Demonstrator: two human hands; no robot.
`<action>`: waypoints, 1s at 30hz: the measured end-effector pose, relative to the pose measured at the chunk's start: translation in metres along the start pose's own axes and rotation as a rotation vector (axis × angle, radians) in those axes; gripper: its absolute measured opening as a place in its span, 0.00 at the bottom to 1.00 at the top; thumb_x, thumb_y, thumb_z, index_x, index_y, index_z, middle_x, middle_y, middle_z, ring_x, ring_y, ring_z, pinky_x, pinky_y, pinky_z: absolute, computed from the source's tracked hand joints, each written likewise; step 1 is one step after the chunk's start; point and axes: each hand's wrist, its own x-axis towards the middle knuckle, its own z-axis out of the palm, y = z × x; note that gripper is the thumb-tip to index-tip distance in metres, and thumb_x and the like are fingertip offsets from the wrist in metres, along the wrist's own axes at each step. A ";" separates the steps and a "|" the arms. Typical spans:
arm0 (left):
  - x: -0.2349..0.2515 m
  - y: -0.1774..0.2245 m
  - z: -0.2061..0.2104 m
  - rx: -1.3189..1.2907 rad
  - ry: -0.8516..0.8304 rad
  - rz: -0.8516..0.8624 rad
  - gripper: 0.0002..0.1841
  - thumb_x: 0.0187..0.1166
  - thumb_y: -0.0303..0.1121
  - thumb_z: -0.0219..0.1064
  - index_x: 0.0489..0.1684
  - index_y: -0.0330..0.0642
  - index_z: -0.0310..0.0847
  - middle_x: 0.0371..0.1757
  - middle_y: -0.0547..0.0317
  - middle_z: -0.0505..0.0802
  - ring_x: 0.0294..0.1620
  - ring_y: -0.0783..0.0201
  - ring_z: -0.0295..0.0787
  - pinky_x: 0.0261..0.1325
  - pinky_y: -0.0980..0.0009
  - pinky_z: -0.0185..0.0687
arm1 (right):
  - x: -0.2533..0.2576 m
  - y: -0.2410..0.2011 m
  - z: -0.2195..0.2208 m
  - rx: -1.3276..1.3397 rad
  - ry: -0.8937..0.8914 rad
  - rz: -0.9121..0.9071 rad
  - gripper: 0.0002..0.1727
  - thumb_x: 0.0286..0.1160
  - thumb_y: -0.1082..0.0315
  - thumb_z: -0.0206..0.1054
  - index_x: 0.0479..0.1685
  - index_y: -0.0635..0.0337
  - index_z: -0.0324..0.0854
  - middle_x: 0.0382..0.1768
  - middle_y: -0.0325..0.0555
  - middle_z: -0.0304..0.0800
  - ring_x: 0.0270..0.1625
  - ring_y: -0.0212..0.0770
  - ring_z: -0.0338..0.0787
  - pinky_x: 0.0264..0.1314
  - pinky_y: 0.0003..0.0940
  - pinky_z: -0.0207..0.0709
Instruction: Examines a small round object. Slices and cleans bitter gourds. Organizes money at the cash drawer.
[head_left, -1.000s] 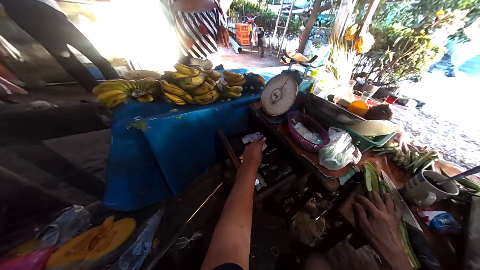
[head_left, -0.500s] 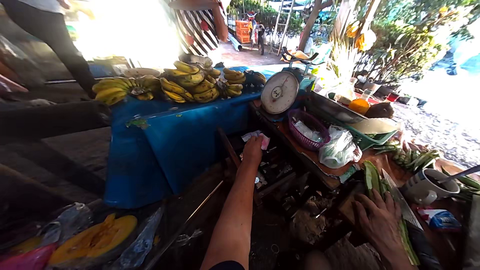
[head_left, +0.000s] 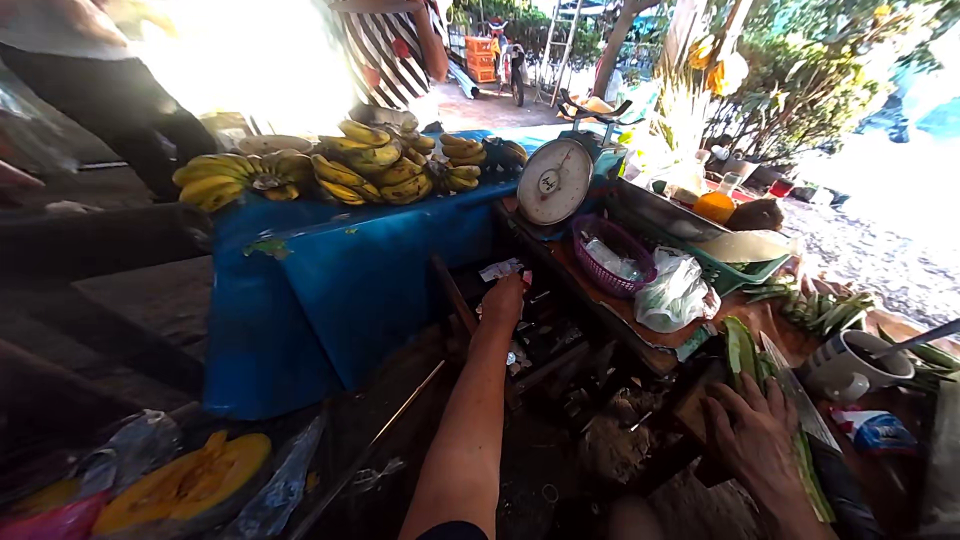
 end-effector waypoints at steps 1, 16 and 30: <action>-0.001 0.001 -0.002 0.005 -0.015 0.002 0.20 0.93 0.41 0.52 0.67 0.36 0.81 0.64 0.39 0.90 0.64 0.40 0.89 0.65 0.41 0.83 | 0.000 0.000 0.000 0.000 -0.003 0.001 0.31 0.81 0.42 0.51 0.56 0.53 0.93 0.78 0.69 0.77 0.84 0.84 0.61 0.83 0.82 0.44; 0.003 -0.002 0.003 -0.016 -0.194 0.048 0.32 0.81 0.62 0.64 0.60 0.38 0.84 0.54 0.41 0.92 0.60 0.42 0.90 0.65 0.39 0.81 | 0.000 0.001 0.001 0.000 0.002 0.007 0.30 0.80 0.43 0.53 0.56 0.54 0.94 0.78 0.70 0.76 0.85 0.84 0.61 0.84 0.82 0.42; -0.001 0.004 -0.001 0.067 -0.170 -0.023 0.23 0.95 0.46 0.46 0.63 0.39 0.82 0.59 0.41 0.92 0.65 0.41 0.89 0.65 0.39 0.81 | 0.000 -0.002 -0.002 0.008 0.008 0.000 0.31 0.82 0.43 0.51 0.58 0.55 0.93 0.82 0.72 0.70 0.86 0.83 0.58 0.85 0.81 0.43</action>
